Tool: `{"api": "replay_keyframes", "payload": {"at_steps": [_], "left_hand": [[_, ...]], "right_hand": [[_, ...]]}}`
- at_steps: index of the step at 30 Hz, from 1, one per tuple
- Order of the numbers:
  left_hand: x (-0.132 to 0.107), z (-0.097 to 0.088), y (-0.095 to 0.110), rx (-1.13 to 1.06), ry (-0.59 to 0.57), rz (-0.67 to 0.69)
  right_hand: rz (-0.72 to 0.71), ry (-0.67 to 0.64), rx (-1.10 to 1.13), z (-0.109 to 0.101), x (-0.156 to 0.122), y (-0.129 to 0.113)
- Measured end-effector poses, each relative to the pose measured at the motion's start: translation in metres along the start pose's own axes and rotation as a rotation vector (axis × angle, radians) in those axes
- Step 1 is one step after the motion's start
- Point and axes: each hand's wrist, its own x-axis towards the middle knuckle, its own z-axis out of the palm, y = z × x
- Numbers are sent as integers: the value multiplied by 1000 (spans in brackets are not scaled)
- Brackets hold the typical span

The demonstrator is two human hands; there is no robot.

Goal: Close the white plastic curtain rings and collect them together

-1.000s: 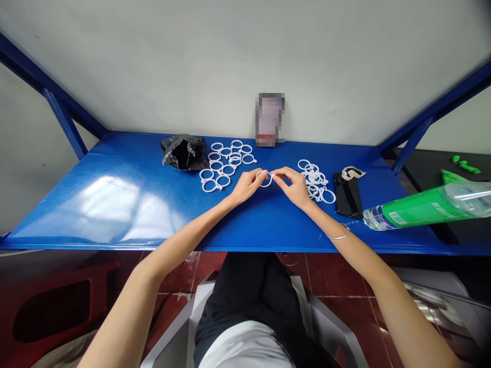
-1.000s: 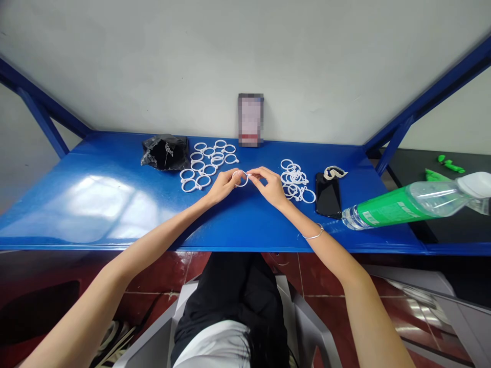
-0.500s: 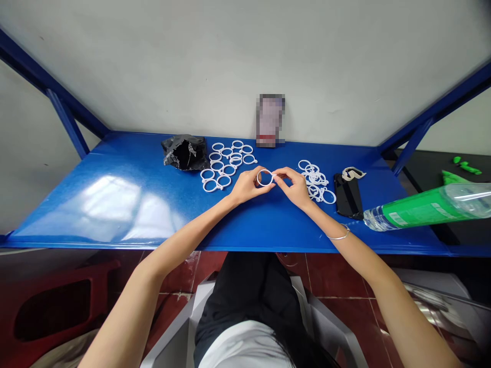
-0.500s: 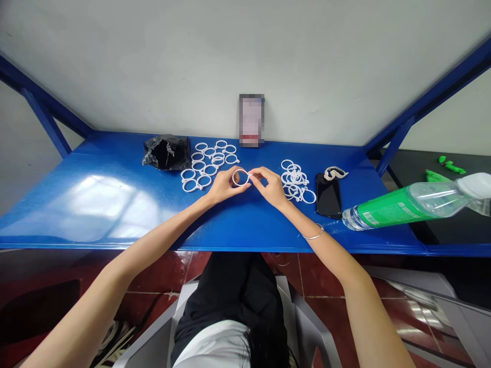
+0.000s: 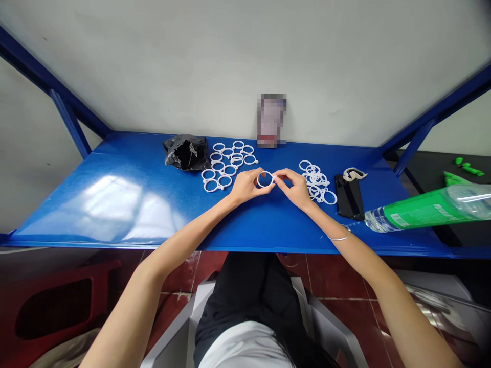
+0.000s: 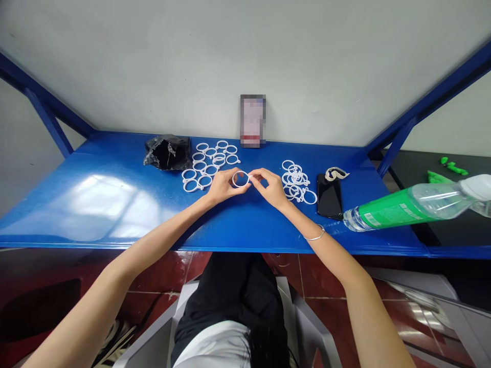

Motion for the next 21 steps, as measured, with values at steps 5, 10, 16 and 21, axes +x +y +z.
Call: {"api": "replay_keyframes", "payload": {"at_steps": [5,10,16,21], "left_hand": [[0,0,0,32,-3,-3],[0,0,0,40,-17,-11],[0,0,0,36,-5,-16],[0,0,0,32,-7,-15]], "right_hand": [[-1,3,-21,-1,0,-1],[-43,-12,-41,-2,0,-3],[-69,7,-52,-3,1,-4],[-70,11,-64,-3,1,-5]]}}
